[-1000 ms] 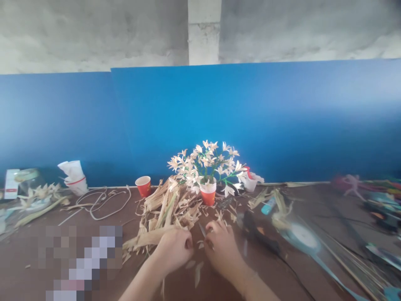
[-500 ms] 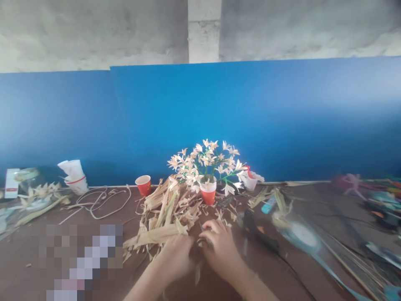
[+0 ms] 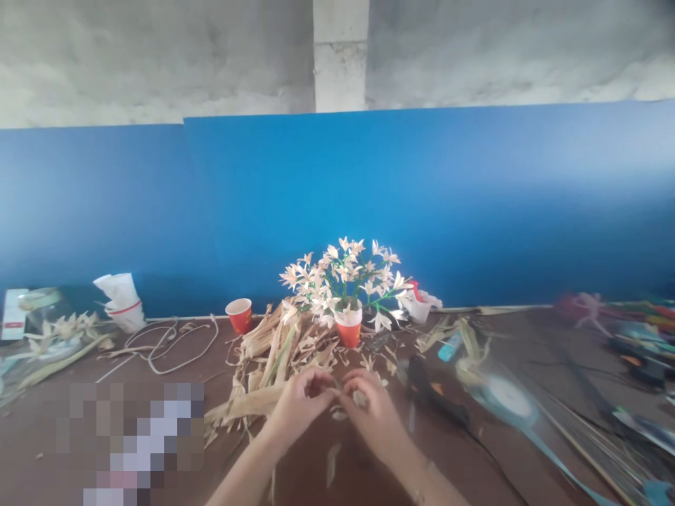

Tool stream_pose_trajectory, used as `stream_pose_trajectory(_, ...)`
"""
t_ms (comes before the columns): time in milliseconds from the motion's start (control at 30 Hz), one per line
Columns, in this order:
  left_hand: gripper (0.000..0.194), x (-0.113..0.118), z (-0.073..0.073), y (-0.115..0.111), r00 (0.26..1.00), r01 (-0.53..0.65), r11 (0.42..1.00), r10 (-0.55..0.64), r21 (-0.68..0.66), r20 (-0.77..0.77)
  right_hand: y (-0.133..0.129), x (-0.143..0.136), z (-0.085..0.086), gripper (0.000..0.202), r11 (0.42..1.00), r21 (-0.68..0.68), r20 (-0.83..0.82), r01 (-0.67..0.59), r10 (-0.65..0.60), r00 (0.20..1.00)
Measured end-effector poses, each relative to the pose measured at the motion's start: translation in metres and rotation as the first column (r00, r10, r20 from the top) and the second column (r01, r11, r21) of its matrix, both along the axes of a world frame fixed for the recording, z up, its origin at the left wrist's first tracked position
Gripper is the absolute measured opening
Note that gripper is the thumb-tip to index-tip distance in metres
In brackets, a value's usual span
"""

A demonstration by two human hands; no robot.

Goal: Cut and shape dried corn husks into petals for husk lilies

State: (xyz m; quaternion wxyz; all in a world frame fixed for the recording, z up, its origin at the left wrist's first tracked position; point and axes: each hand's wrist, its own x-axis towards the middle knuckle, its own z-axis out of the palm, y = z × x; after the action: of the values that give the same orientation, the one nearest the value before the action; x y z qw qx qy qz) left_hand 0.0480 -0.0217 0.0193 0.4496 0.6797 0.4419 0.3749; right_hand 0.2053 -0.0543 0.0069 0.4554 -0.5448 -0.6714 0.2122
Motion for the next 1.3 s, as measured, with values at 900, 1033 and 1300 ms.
stream_pose_trajectory(900,0.019,0.000,-0.001,0.002,0.794,0.052,0.891,0.237,-0.451,0.560,-0.011,0.006,0.008,0.018,0.941,-0.281,0.442,0.190,-0.049,0.896)
stream_pose_trajectory(1033,0.020,-0.001,-0.003,0.002,0.767,0.073,0.886,0.244,-0.458,0.594,-0.004,0.007,0.004,0.032,0.936,-0.346,0.073,0.065,-0.042,0.996)
stream_pose_trajectory(1300,0.023,-0.003,-0.005,0.007,0.712,0.059,0.866,0.313,-0.497,0.629,0.008,0.006,-0.015,0.039,0.876,-0.419,-0.340,-0.238,0.091,0.936)
